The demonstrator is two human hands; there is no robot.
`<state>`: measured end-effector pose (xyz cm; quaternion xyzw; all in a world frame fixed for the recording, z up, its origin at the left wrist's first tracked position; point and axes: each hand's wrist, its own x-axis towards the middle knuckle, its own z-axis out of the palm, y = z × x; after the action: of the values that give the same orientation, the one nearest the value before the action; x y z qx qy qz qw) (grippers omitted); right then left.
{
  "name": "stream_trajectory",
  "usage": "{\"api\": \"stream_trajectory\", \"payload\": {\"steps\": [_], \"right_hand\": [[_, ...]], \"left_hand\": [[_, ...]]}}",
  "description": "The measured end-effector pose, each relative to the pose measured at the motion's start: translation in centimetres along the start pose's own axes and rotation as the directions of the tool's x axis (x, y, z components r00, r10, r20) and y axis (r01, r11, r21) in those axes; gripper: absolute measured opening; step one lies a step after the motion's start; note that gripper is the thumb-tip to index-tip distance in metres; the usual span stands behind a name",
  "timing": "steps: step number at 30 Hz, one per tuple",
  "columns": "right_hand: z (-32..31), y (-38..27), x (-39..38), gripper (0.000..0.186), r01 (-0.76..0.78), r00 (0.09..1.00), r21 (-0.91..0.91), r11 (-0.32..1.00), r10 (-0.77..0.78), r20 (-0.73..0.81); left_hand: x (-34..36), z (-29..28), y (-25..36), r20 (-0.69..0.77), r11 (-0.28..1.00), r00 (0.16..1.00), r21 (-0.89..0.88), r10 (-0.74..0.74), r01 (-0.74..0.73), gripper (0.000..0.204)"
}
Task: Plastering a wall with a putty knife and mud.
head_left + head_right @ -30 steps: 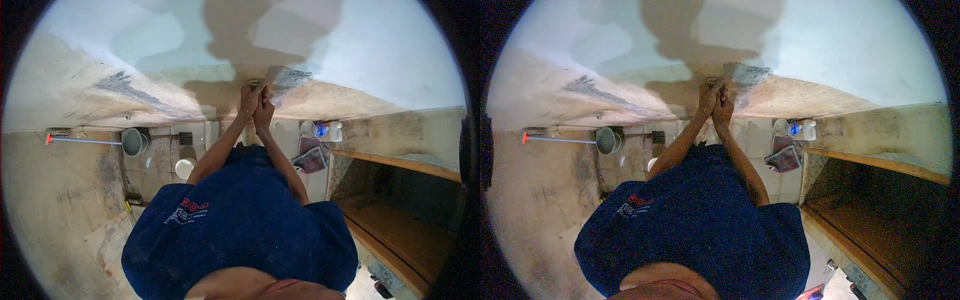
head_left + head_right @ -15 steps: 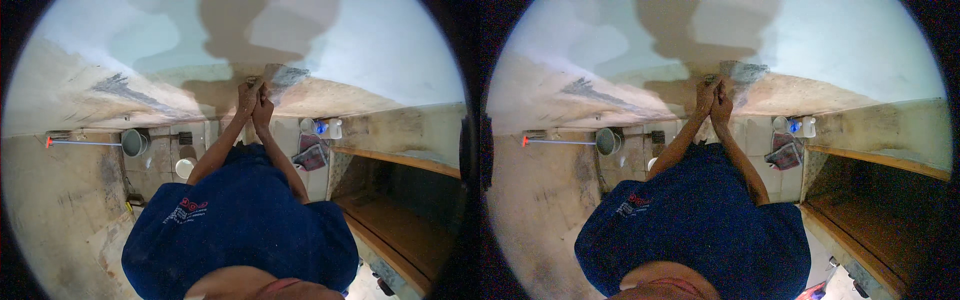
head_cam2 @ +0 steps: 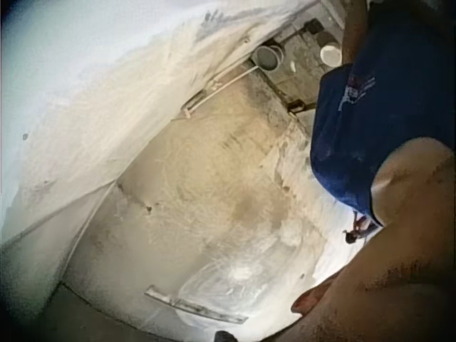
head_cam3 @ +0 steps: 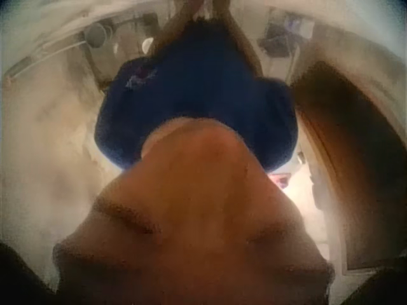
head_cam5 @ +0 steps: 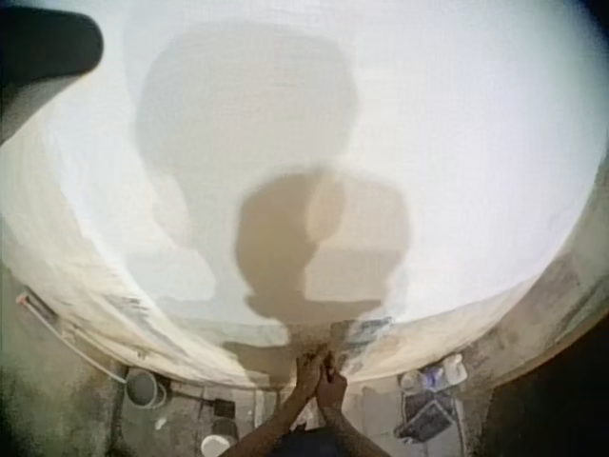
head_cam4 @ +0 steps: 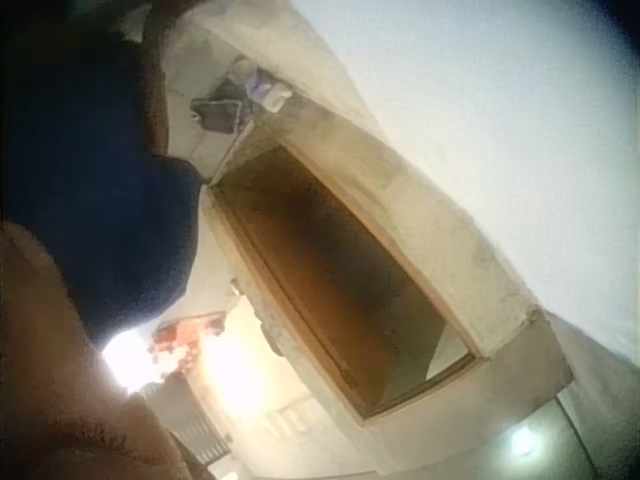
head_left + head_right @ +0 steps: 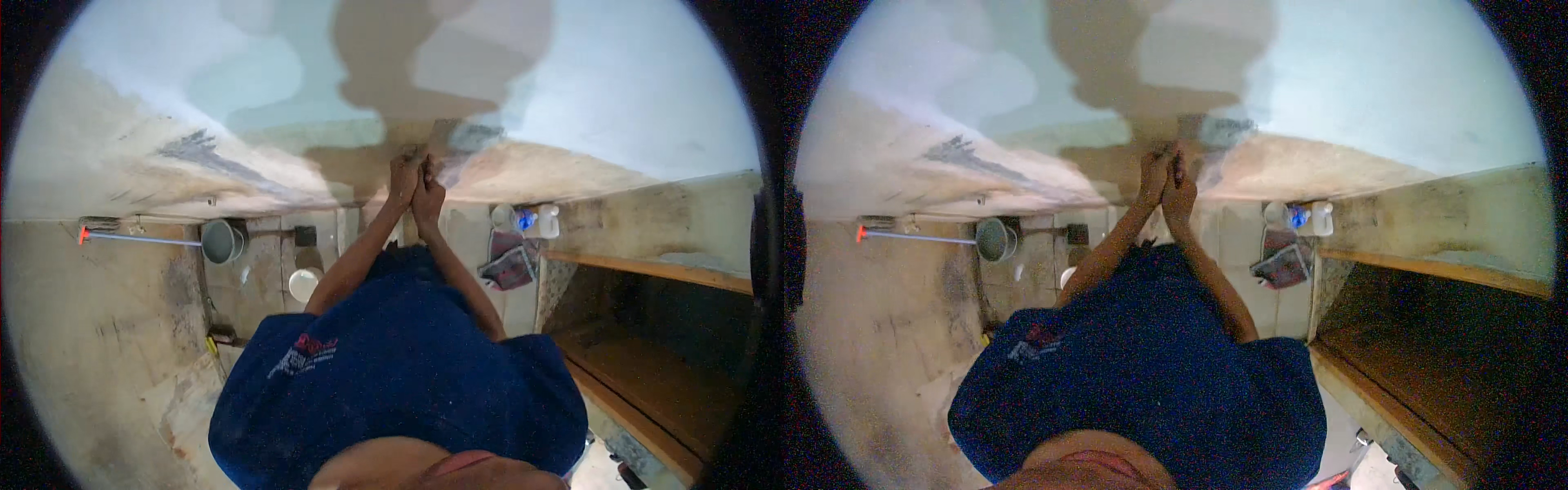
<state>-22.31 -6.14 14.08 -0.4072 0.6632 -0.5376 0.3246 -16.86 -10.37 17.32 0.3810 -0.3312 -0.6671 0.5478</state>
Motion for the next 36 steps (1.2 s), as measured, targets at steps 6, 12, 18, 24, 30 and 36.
{"api": "stream_trajectory", "payload": {"steps": [6, 12, 18, 24, 30, 36], "right_hand": [[-0.5, -1.4, -0.3, 0.035, -0.043, 0.998, 0.103, 0.994, 0.037, 0.058], [0.0, 0.1, 0.2, 0.042, 0.060, 0.998, -0.019, 0.998, -0.060, -0.006], [-0.8, -4.1, 0.0, 0.049, -0.180, 0.977, 0.215, 0.960, 0.150, 0.148], [-0.8, -1.6, 0.4, 0.042, -0.122, 0.989, 0.103, 0.987, 0.111, 0.100], [0.2, 0.6, 1.3, 0.041, 0.034, 0.999, 0.039, 0.999, -0.034, 0.009], [-0.6, -1.5, 0.5, 0.032, 0.020, 1.000, 0.034, 0.999, -0.021, 0.004]], "left_hand": [[0.1, 0.2, 0.2, 0.025, 0.995, 0.999, -0.092, 0.040, -0.038, 0.025], [0.3, -0.1, 0.0, 0.044, 0.998, 0.999, -0.064, 0.019, -0.017, 0.024], [-0.4, 1.0, 3.2, 0.052, 0.999, 0.999, 0.037, -0.007, 0.005, 0.021], [-0.5, 1.5, 1.7, -0.008, 0.989, 0.996, 0.112, 0.094, -0.092, 0.022], [0.0, 1.5, 1.0, -0.049, 0.996, 0.996, 0.046, 0.080, -0.078, 0.027], [0.5, 0.9, 0.5, 0.050, 0.996, 0.998, 0.075, 0.043, -0.046, 0.024]]}}
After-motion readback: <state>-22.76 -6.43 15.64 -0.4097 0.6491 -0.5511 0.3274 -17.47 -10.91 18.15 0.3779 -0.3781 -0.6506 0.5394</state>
